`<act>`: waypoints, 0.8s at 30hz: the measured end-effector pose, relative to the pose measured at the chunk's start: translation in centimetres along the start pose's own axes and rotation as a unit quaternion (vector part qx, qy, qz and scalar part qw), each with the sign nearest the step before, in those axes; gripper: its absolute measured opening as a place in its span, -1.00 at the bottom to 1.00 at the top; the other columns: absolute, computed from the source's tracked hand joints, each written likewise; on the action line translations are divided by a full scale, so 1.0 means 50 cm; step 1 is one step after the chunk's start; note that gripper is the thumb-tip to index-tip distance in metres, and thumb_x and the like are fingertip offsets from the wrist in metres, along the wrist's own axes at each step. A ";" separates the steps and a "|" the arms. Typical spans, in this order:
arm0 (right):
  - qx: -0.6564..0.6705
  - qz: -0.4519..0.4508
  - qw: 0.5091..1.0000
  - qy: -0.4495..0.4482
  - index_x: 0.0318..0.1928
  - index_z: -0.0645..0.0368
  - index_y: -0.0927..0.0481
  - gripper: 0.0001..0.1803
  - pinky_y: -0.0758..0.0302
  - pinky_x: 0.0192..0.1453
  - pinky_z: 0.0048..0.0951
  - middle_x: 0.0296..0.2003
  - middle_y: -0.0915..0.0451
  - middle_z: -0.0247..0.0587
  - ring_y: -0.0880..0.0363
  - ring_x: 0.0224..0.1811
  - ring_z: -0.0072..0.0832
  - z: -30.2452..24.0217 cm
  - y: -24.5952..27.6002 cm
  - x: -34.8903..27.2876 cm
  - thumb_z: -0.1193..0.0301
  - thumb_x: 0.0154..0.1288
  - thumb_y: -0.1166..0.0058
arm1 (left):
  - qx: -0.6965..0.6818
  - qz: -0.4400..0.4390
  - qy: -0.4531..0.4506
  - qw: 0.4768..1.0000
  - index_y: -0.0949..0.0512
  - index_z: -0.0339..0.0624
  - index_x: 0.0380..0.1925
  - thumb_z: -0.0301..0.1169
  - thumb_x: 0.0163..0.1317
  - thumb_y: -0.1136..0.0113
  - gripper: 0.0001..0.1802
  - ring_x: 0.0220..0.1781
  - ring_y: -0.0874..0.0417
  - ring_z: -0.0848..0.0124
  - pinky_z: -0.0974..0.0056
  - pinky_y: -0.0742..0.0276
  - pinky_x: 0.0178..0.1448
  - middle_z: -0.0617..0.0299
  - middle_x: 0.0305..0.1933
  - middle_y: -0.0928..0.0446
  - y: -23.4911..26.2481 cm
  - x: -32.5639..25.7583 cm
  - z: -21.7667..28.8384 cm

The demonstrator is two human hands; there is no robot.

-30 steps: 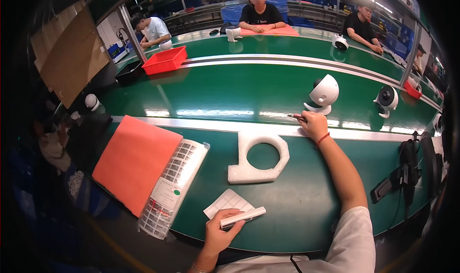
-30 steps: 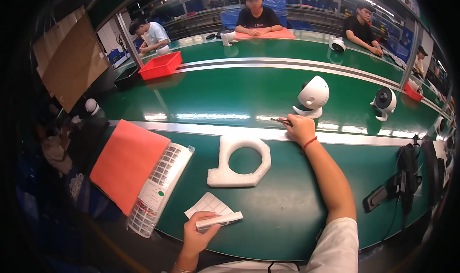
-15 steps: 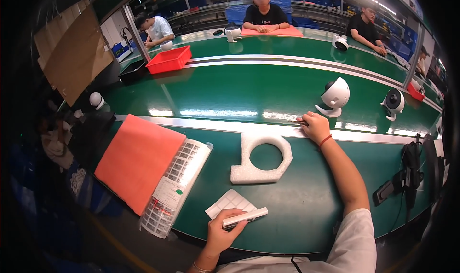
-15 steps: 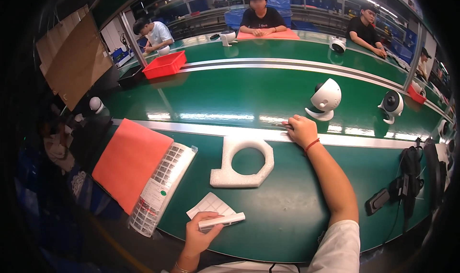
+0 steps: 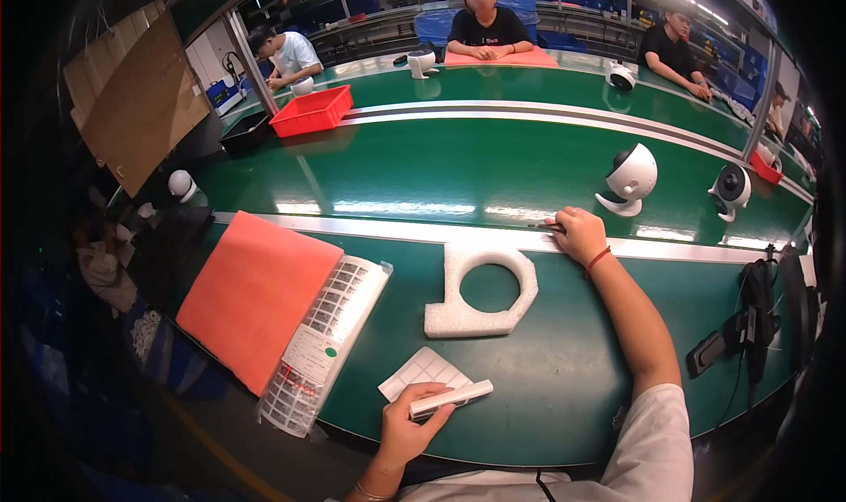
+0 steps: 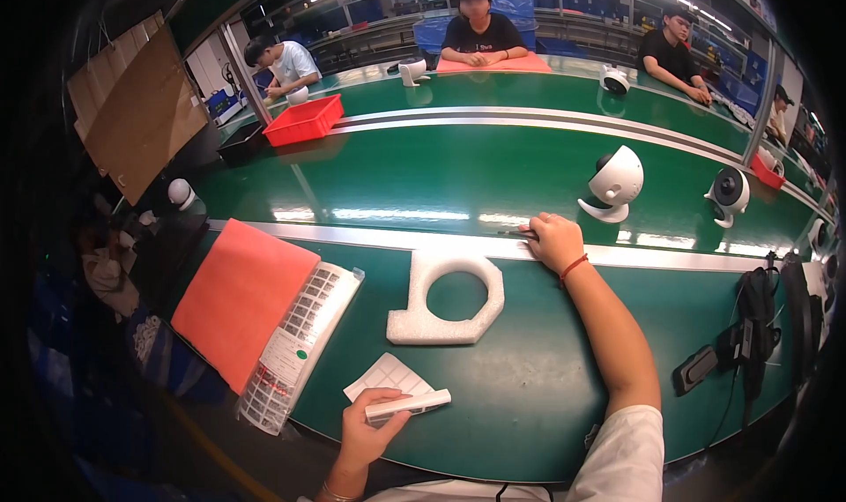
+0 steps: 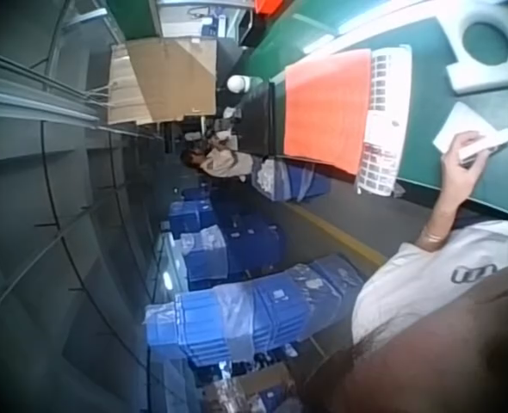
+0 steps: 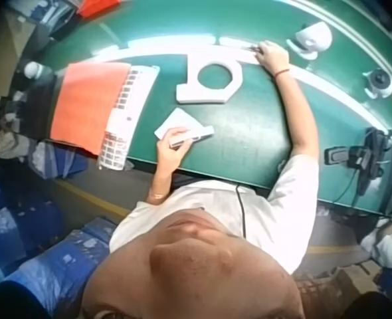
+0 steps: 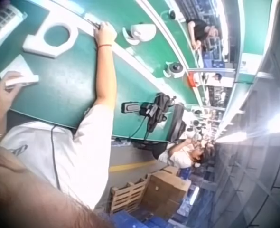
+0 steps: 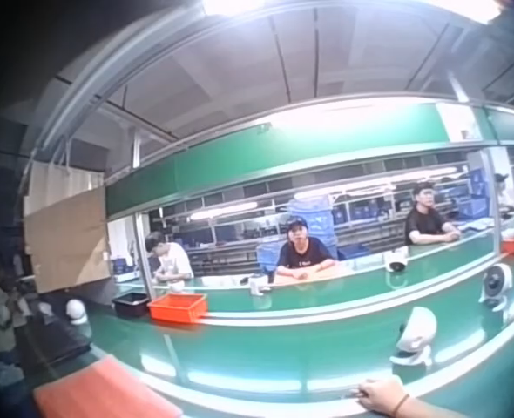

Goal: The recorder marks electronic components with a pen, inspects stickers, and fits components into foam packaging on a factory assembly line.

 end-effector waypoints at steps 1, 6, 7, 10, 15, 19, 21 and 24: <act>-0.009 -0.003 1.000 0.002 -0.51 0.09 -0.58 -0.78 -0.52 -0.36 -0.22 -0.50 -0.57 -0.27 -0.60 -0.37 -0.25 -0.002 0.002 0.001 0.25 0.15 -0.20 | 0.001 0.000 0.000 1.000 -0.53 -0.32 -0.14 -0.58 0.09 -0.37 -0.68 -0.13 -0.70 0.44 0.37 -0.59 -0.01 0.06 -0.18 -0.70 0.000 0.000 0.000; -0.019 -0.012 1.000 -0.004 -0.51 0.08 -0.57 -0.78 -0.51 -0.39 -0.21 -0.52 -0.55 -0.27 -0.59 -0.39 -0.26 0.000 -0.002 0.001 0.24 0.17 -0.18 | -0.008 0.000 0.006 1.000 -0.53 -0.32 -0.13 -0.58 0.09 -0.38 -0.68 -0.13 -0.70 0.44 0.37 -0.59 -0.01 0.06 -0.18 -0.69 -0.001 -0.001 0.000; -0.021 0.005 1.000 -0.010 -0.52 0.08 -0.56 -0.77 -0.50 -0.39 -0.21 -0.53 -0.55 -0.27 -0.59 -0.40 -0.26 0.002 -0.001 0.001 0.24 0.17 -0.18 | -0.007 0.001 0.006 1.000 -0.53 -0.32 -0.13 -0.58 0.09 -0.38 -0.68 -0.13 -0.70 0.44 0.37 -0.59 -0.01 0.06 -0.18 -0.69 -0.001 -0.001 0.001; -0.024 0.014 1.000 -0.010 -0.54 0.08 -0.55 -0.76 -0.50 -0.39 -0.20 -0.54 -0.53 -0.27 -0.59 -0.41 -0.25 0.008 -0.005 -0.003 0.24 0.17 -0.18 | -0.006 -0.001 0.008 1.000 -0.53 -0.31 -0.12 -0.58 0.09 -0.38 -0.67 -0.12 -0.70 0.43 0.37 -0.59 -0.01 0.06 -0.18 -0.69 -0.002 -0.001 0.001; -0.028 0.043 0.999 -0.011 -0.57 0.09 -0.53 -0.74 -0.50 -0.39 -0.19 -0.56 -0.51 -0.26 -0.58 -0.42 -0.25 0.005 -0.004 -0.002 0.25 0.15 -0.19 | -0.012 -0.004 0.008 1.000 -0.54 -0.30 -0.11 -0.59 0.09 -0.37 -0.66 -0.10 -0.70 0.42 0.36 -0.59 0.01 0.04 -0.16 -0.69 -0.001 -0.004 -0.006; -0.021 0.053 0.998 -0.007 -0.59 0.10 -0.50 -0.72 -0.49 -0.41 -0.20 -0.57 -0.50 -0.26 -0.56 -0.45 -0.25 0.010 -0.008 -0.002 0.26 0.16 -0.19 | -0.014 -0.007 0.009 1.000 -0.53 -0.30 -0.10 -0.58 0.09 -0.38 -0.65 -0.09 -0.70 0.40 0.35 -0.59 0.02 0.03 -0.15 -0.68 -0.001 -0.003 -0.008; -0.028 0.070 0.997 -0.010 -0.60 0.09 -0.50 -0.71 -0.48 -0.42 -0.20 -0.57 -0.51 -0.27 -0.56 -0.46 -0.25 0.009 -0.008 -0.001 0.25 0.17 -0.19 | -0.013 -0.008 0.008 1.000 -0.53 -0.30 -0.10 -0.58 0.09 -0.38 -0.65 -0.09 -0.70 0.40 0.35 -0.59 0.02 0.02 -0.15 -0.68 -0.001 -0.002 -0.007; -0.030 0.069 0.997 -0.017 -0.61 0.09 -0.49 -0.69 -0.46 -0.46 -0.20 -0.59 -0.50 -0.27 -0.55 -0.49 -0.26 0.007 -0.005 -0.001 0.24 0.21 -0.17 | -0.010 -0.007 0.004 1.000 -0.54 -0.29 -0.10 -0.58 0.09 -0.38 -0.65 -0.09 -0.70 0.40 0.35 -0.59 0.01 0.03 -0.16 -0.68 0.000 -0.003 -0.009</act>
Point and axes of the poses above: each hand's wrist, its own x-axis towards the middle knuckle, its own y-axis out of the back of the hand, z = x × y, the point moved 3 cm from there along x, towards the middle knuckle
